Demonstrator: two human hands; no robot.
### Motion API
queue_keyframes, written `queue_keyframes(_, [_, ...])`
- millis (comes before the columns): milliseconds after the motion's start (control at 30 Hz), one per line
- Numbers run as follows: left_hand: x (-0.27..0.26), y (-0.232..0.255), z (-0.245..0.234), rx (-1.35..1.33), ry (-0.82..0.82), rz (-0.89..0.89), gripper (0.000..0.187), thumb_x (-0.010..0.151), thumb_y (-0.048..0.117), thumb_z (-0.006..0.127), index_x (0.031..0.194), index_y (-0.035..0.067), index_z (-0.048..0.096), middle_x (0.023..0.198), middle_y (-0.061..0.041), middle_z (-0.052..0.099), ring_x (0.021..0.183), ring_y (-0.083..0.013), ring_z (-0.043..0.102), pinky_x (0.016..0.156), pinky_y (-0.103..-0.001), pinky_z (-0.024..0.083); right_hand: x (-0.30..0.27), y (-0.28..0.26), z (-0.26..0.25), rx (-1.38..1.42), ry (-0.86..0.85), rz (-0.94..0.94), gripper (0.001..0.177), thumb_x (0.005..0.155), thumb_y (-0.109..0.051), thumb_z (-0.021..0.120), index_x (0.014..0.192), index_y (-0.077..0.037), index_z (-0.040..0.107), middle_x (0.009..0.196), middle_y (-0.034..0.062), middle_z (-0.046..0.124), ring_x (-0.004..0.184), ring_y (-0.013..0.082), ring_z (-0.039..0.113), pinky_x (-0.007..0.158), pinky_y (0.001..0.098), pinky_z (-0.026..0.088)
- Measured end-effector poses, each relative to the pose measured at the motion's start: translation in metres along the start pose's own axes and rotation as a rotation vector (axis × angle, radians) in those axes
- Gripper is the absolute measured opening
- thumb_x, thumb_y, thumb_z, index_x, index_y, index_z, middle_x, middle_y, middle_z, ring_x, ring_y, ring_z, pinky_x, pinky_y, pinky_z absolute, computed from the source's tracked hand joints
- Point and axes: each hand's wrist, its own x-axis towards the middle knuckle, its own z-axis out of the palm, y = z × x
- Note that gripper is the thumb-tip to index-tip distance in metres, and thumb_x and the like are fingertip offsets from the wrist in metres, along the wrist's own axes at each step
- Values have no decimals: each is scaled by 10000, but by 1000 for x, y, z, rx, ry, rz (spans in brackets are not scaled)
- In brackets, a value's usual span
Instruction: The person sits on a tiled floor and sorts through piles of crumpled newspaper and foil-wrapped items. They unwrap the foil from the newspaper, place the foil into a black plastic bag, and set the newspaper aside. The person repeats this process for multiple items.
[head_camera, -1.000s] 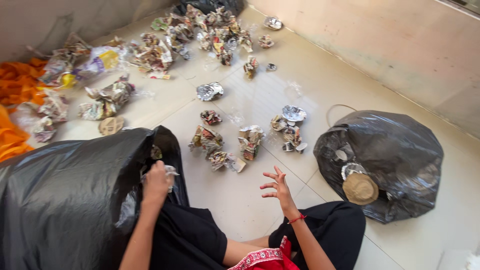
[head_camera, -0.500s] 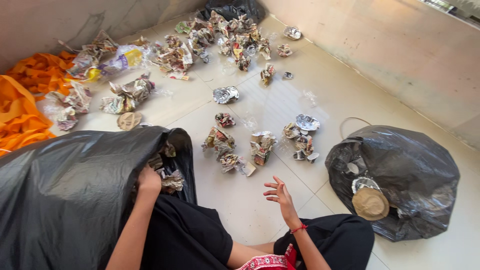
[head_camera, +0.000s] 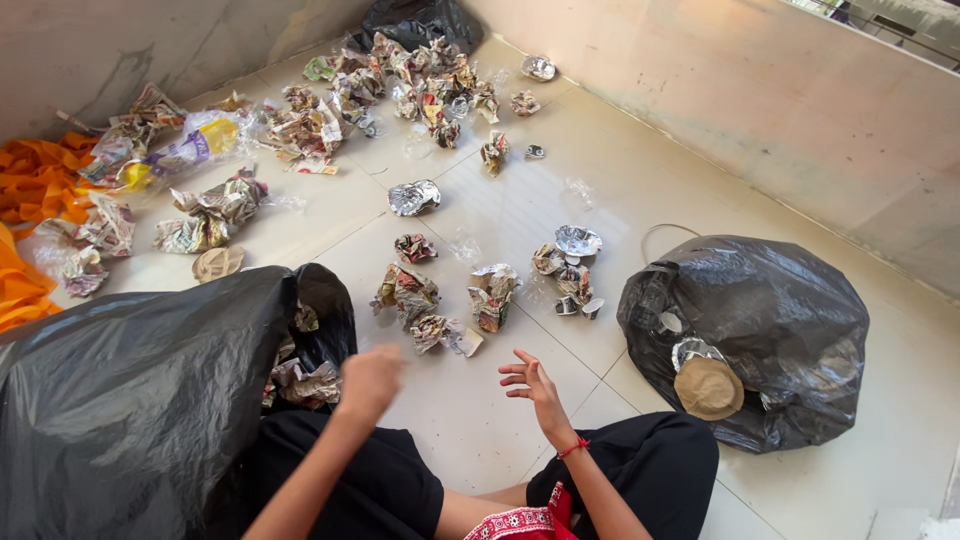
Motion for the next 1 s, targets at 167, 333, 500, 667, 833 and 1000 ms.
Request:
queue_keyframes(167, [38, 90, 50, -194, 456, 464, 675, 823, 355, 700, 1360, -5, 506, 1356, -211, 566, 1305, -366, 487, 1036, -486, 366, -3, 2, -7, -45, 38, -10, 809, 1004, -628, 324, 1514, -5, 410, 1201, 147, 713, 1009, 203, 695, 876, 346, 564])
queue_keyframes(333, [47, 136, 94, -260, 434, 320, 457, 848, 182, 668, 1261, 10, 571, 1247, -161, 597, 1168, -329, 542, 971, -441, 437, 1, 4, -21, -97, 96, -36, 781, 1021, -605, 327, 1514, -6, 409, 1194, 132, 717, 997, 190, 685, 876, 329, 558])
queue_keyframes(500, [33, 133, 98, -306, 369, 387, 244, 814, 23, 624, 1052, 77, 634, 1015, -84, 627, 1006, -287, 616, 823, -430, 502, 10, 5, -20, -139, 88, -31, 767, 1020, -605, 322, 1502, -19, 429, 1178, 124, 723, 977, 185, 698, 865, 328, 559])
queue_keyframes(667, [21, 117, 88, -578, 328, 347, 163, 849, 24, 641, 990, 94, 683, 951, -92, 649, 964, -301, 627, 831, -427, 513, 9, 8, -7, -287, 11, -28, 739, 1023, -597, 330, 1483, -35, 459, 1169, 106, 736, 946, 179, 707, 844, 318, 549])
queue_keyframes(833, [20, 117, 92, -966, 371, 290, 434, 831, -28, 646, 1260, 39, 663, 926, -119, 655, 880, -284, 638, 829, -392, 516, 3, 9, 0, -337, -37, -21, 688, 1028, -557, 378, 1472, -40, 472, 1152, 100, 744, 941, 175, 710, 834, 316, 555])
queue_keyframes(1000, [24, 114, 91, -1292, 235, 132, 217, 849, -21, 655, 950, 48, 834, 934, -66, 677, 796, -178, 715, 746, -307, 578, 3, 10, 1, -291, -26, -25, 657, 1038, -534, 381, 1454, -38, 491, 1154, 102, 741, 952, 181, 710, 839, 320, 563])
